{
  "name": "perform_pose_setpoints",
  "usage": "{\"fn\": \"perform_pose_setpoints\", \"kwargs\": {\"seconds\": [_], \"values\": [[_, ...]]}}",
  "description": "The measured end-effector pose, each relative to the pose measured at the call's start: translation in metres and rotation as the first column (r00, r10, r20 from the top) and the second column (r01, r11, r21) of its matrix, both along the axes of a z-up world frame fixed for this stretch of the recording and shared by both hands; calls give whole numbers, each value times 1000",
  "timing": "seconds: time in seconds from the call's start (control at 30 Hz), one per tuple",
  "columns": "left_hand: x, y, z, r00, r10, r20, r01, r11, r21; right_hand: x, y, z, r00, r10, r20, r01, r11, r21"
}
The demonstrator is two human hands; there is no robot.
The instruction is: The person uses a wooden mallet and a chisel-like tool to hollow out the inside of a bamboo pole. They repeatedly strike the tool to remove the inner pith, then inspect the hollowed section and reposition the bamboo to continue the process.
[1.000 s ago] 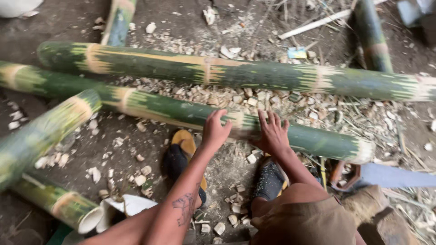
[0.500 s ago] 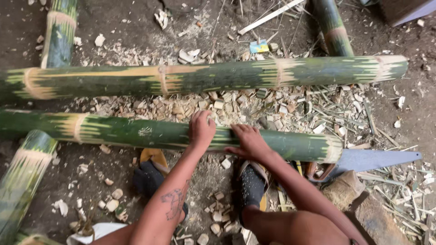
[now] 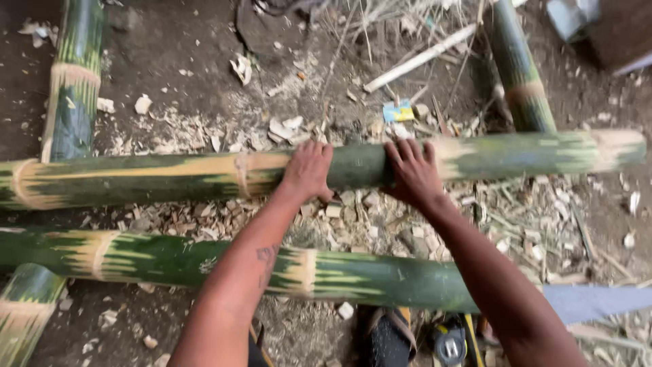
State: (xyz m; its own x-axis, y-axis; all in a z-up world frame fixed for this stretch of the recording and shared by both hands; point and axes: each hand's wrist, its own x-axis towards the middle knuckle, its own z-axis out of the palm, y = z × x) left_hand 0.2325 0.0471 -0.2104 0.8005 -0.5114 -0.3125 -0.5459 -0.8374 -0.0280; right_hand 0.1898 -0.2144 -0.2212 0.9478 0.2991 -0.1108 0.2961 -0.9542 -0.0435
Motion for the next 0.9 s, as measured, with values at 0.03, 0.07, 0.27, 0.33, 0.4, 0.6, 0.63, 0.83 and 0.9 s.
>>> {"fn": "perform_pose_setpoints", "kwargs": {"seconds": [0.03, 0.07, 0.27, 0.33, 0.4, 0.6, 0.63, 0.83, 0.9], "values": [[-8, -2, -2, 1000, 1, -20, -1, 999, 44, -5, -3, 0, 999, 1, 40, -1, 1000, -1], [-16, -5, -4, 999, -3, 44, 2, 1000, 29, -6, -7, 2, 997, 2, 79, -2, 1000, -1], [-60, -10, -7, 956, -52, 290, 42, 998, 42, 7, -38, 14, 960, 18, -279, -37, 997, -61], [-69, -6, -6, 928, -91, 361, 53, 992, 113, 7, -43, 15, 922, -1, -388, -43, 994, -105], [-80, -9, -9, 972, -15, 233, 35, 996, -82, -12, -47, 13, 962, 21, -274, -58, 990, -125], [-79, -5, -22, 980, -102, 172, 129, 979, -158, -59, -29, 7, 997, -28, -78, 15, 985, -170], [-75, -2, -23, 981, -113, 156, 135, 981, -142, -61, -28, 6, 998, -33, -44, 26, 987, -157], [-83, 51, -14, 990, -105, 90, 126, 952, -278, -79, 5, 16, 997, -16, -79, 10, 997, -81], [-80, 92, -4, 981, -116, 159, 166, 919, -358, -79, 43, 23, 994, 80, 68, -83, 996, 39]]}}
